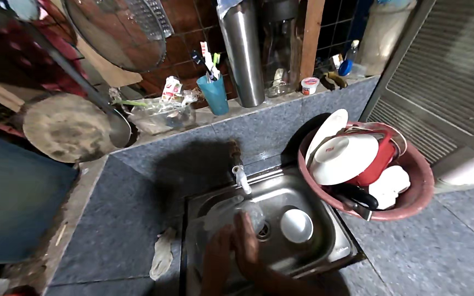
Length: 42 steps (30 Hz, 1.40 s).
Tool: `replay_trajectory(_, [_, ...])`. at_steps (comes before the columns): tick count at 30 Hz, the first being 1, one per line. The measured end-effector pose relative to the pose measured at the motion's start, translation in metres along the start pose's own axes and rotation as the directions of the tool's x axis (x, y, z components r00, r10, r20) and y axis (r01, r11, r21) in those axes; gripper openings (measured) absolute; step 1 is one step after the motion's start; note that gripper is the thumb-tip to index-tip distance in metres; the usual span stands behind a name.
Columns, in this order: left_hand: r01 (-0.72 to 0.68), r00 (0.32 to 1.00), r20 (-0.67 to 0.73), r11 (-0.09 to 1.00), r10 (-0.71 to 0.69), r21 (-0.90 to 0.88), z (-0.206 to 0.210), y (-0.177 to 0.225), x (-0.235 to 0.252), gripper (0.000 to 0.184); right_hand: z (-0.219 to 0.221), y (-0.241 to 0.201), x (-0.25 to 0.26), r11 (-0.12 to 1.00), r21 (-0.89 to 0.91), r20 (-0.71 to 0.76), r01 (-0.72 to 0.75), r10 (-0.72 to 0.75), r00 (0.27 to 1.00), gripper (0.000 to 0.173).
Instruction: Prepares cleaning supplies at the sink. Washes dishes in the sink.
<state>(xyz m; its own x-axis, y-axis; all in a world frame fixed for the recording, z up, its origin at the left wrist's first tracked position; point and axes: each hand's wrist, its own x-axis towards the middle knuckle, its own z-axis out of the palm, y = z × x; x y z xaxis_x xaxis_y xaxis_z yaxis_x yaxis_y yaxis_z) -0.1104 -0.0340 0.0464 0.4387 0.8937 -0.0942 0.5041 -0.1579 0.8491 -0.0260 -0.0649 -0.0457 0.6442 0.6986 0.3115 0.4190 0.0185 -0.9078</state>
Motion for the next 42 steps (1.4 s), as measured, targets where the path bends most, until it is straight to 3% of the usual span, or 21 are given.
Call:
replay_trajectory(2, [-0.007,1.0,0.022,0.999,0.006,0.039,0.0,-0.001,-0.003,0.038,-0.002,0.008,0.006,1.0,-0.006,-0.034,0.027,-0.027,0.999,0.041])
replay_trajectory(3, [-0.011,0.998,0.068,0.998,0.007,0.057,-0.001,-0.004,-0.011,0.038,-0.011,0.016,0.016,0.998,-0.029,-0.01,-0.063,0.063,0.998,0.04])
replay_trajectory(5, [-0.052,0.986,0.161,0.991,0.032,0.122,-0.001,-0.008,-0.023,0.038,-0.033,0.023,0.041,0.93,-0.107,0.074,-0.352,0.36,0.93,0.039])
replay_trajectory(6, [-0.074,0.984,0.172,0.987,0.049,0.142,0.001,-0.011,-0.025,0.038,-0.038,0.018,0.047,0.907,-0.133,0.099,-0.4,0.414,0.905,0.039])
replay_trajectory(7, [-0.074,0.984,0.17,0.987,0.049,0.145,0.003,-0.012,-0.023,0.038,-0.037,0.008,0.044,0.92,-0.121,0.121,-0.373,0.386,0.914,0.038])
replay_trajectory(10, [-0.029,0.988,0.155,0.991,0.009,0.129,0.003,-0.016,-0.017,0.039,-0.018,0.004,0.009,0.998,0.04,0.049,-0.038,0.036,0.998,0.036])
replay_trajectory(11, [-0.025,0.986,0.166,0.991,0.003,0.132,0.0,-0.018,-0.016,0.039,-0.018,0.012,0.008,0.996,0.081,0.046,-0.024,0.021,0.999,0.035])
replay_trajectory(12, [-0.031,0.983,0.185,0.989,0.004,0.147,-0.004,-0.02,-0.018,0.038,-0.023,0.02,0.012,0.984,0.132,0.078,-0.122,0.113,0.991,0.034])
replay_trajectory(13, [-0.049,0.979,0.205,0.984,0.013,0.171,-0.007,-0.022,-0.021,0.037,-0.033,0.027,0.023,0.927,0.211,0.135,-0.31,0.287,0.948,0.033])
replay_trajectory(15, [-0.08,0.968,0.25,0.973,0.024,0.217,-0.011,-0.027,-0.025,0.036,-0.056,0.041,0.051,0.762,0.385,0.161,-0.52,0.5,0.851,0.035])
replay_trajectory(16, [-0.098,0.963,0.268,0.966,0.032,0.238,-0.013,-0.029,-0.024,0.036,-0.067,0.043,0.064,0.741,0.433,0.158,-0.514,0.498,0.852,0.035])
replay_trajectory(18, [-0.136,0.95,0.308,0.947,0.042,0.292,-0.015,-0.035,-0.018,0.038,-0.085,0.029,0.074,0.803,0.435,0.236,-0.408,0.335,0.912,0.036])
replay_trajectory(21, [-0.194,0.909,0.417,0.895,0.01,0.401,-0.016,-0.03,-0.005,0.04,-0.085,-0.007,0.067,0.97,0.215,0.447,-0.112,0.005,0.895,0.035])
replay_trajectory(23, [-0.206,0.885,0.464,0.866,-0.033,0.455,-0.015,-0.021,0.001,0.041,-0.076,-0.011,0.064,0.997,0.041,0.466,0.061,-0.073,0.882,0.041])
replay_trajectory(26, [-0.284,0.876,0.481,0.787,-0.019,0.548,-0.014,-0.016,-0.004,0.043,-0.07,0.005,0.058,0.994,0.038,0.492,-0.105,0.073,0.868,0.056])
replay_trajectory(29, [-0.369,0.877,0.473,0.748,0.085,0.551,-0.007,-0.025,-0.007,0.041,-0.066,0.025,0.059,0.907,0.231,0.509,-0.353,0.197,0.838,0.056])
replay_trajectory(32, [-0.386,0.851,0.524,0.706,0.026,0.593,-0.007,-0.023,-0.004,0.044,-0.068,0.013,0.065,0.875,0.181,0.533,-0.45,0.297,0.792,0.057])
replay_trajectory(35, [-0.4,0.863,0.497,0.725,0.091,0.562,-0.013,-0.019,0.002,0.042,-0.068,-0.009,0.067,0.93,0.041,0.501,-0.364,0.296,0.813,0.061])
replay_trajectory(39, [-0.309,0.862,0.506,0.761,-0.029,0.571,-0.017,-0.009,0.005,0.045,-0.066,-0.015,0.051,0.989,0.028,0.407,-0.148,0.124,0.905,0.056])
replay_trajectory(40, [-0.293,0.867,0.497,0.779,-0.027,0.554,-0.018,-0.012,0.003,0.045,-0.067,-0.007,0.047,0.986,0.049,0.404,-0.157,0.124,0.906,0.056])
replay_trajectory(42, [-0.291,0.887,0.461,0.805,0.025,0.516,-0.019,-0.018,-0.001,0.042,-0.066,0.013,0.046,0.945,0.099,0.423,-0.313,0.245,0.872,0.057])
